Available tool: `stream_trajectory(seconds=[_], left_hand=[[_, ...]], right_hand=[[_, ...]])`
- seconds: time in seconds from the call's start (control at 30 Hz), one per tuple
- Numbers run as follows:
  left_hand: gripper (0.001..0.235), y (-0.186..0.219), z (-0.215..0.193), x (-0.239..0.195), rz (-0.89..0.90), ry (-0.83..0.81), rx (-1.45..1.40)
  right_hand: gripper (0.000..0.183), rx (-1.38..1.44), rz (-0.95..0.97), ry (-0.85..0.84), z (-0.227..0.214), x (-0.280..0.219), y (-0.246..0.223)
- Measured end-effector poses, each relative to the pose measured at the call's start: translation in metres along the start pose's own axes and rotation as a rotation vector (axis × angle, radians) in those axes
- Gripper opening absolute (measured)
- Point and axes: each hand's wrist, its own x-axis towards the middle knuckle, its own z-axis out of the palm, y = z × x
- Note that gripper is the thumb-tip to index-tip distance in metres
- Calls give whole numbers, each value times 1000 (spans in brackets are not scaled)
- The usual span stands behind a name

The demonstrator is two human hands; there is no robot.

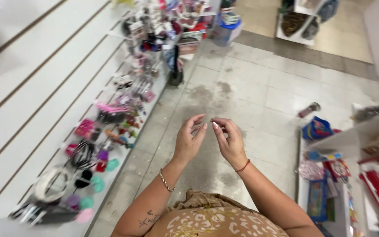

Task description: Organizing and hanging hair accessories on a display wall

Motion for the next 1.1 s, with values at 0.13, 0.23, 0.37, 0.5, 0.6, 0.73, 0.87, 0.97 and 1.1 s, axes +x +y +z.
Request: stream_trajectory(seconds=[0.13,0.23,0.37,0.5,0.6,0.73,0.87,0.97,1.1], left_hand=[[32,-12,106,3,24,-182,-59],[31,1,180,-3,34,-344,-127],[29,27,272,-19,56,-574,-173],[28,39,366,-44,74,-808,-214],[30,52,430,-63,79,-983,-251],[30,68,508,-80,135,-1156,-314],[29,82,586,-90,203,-1320,-354],[30,106,633,-94,259,-1439,-390],[30,124,683,-117,236,-1599,-457]], right_hand=[[17,-104,70,162,-96,-17,34],[16,-194,142,299,-166,-37,51],[18,-284,209,465,-252,-76,66],[18,-433,279,659,-325,-120,70],[19,-493,358,794,-374,-149,77],[20,-605,426,941,-428,-168,73],[19,-691,475,1112,-478,-178,85],[20,-749,493,1219,-513,-178,91],[20,-823,521,1345,-545,-192,94]])
